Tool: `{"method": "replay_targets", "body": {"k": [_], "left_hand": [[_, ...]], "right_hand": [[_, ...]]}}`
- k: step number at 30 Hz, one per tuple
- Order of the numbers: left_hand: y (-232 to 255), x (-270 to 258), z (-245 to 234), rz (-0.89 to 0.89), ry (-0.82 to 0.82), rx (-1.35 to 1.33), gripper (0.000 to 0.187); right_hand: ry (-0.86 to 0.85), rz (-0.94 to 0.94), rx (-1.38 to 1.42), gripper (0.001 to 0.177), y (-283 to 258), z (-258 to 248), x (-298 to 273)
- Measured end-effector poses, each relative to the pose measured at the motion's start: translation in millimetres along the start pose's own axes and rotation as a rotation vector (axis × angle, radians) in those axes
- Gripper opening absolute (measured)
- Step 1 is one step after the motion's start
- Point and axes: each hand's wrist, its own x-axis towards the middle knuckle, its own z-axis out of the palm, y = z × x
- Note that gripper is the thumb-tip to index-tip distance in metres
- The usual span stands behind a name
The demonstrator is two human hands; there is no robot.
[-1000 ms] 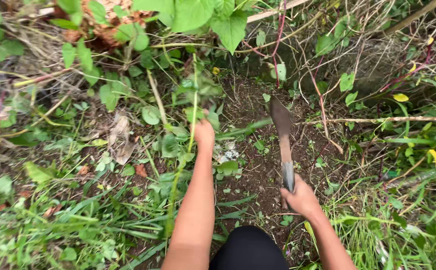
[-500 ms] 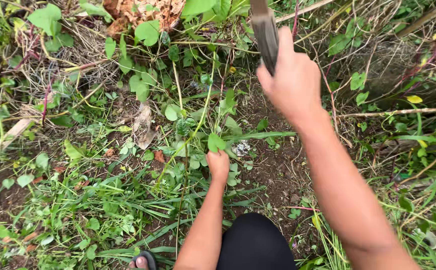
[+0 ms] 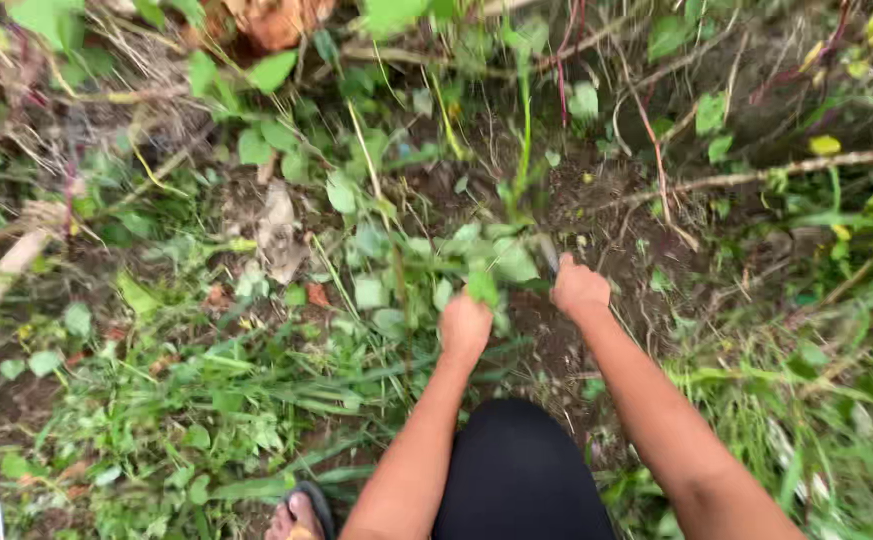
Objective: The person uses a small hand hoe to loosen soil and pull weeds from a garden bed. They repeatedly scrape the ground, gather uprooted plants, and clear debris, moving across different patches of soil and vegetation.
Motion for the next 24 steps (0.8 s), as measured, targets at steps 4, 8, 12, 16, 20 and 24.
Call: {"method": "replay_targets", "body": {"k": [4,8,12,16,20,24], "left_hand": [[58,-5,-46,0.151,0.003,-0.021,0.033],[85,-8,-89,0.258,0.362,0.029,0.021],[90,7,-127,0.188,0.696,0.194,0.022],[73,50,-149,0.064,0.779,-0.017,0.009],[38,82,-142,-0.139,0.583,-0.566,0.030],[0,108,-126,-0.216,0.541,-0.532,0.040]], "right_hand": [[0.035,0.005,-0.055,0.046,23,16,-14],[-0.051,0.067,0.123,0.066,45,45,-52],[-0.045,0.134,0.222,0.065,62,61,-76],[0.181,0.035,0.306,0.057,63,41,-83],[0.370,-0.122,0.419,0.055,23,-39,-89],[0.497,-0.377,0.229,0.058,-46,-148,-99]]}}
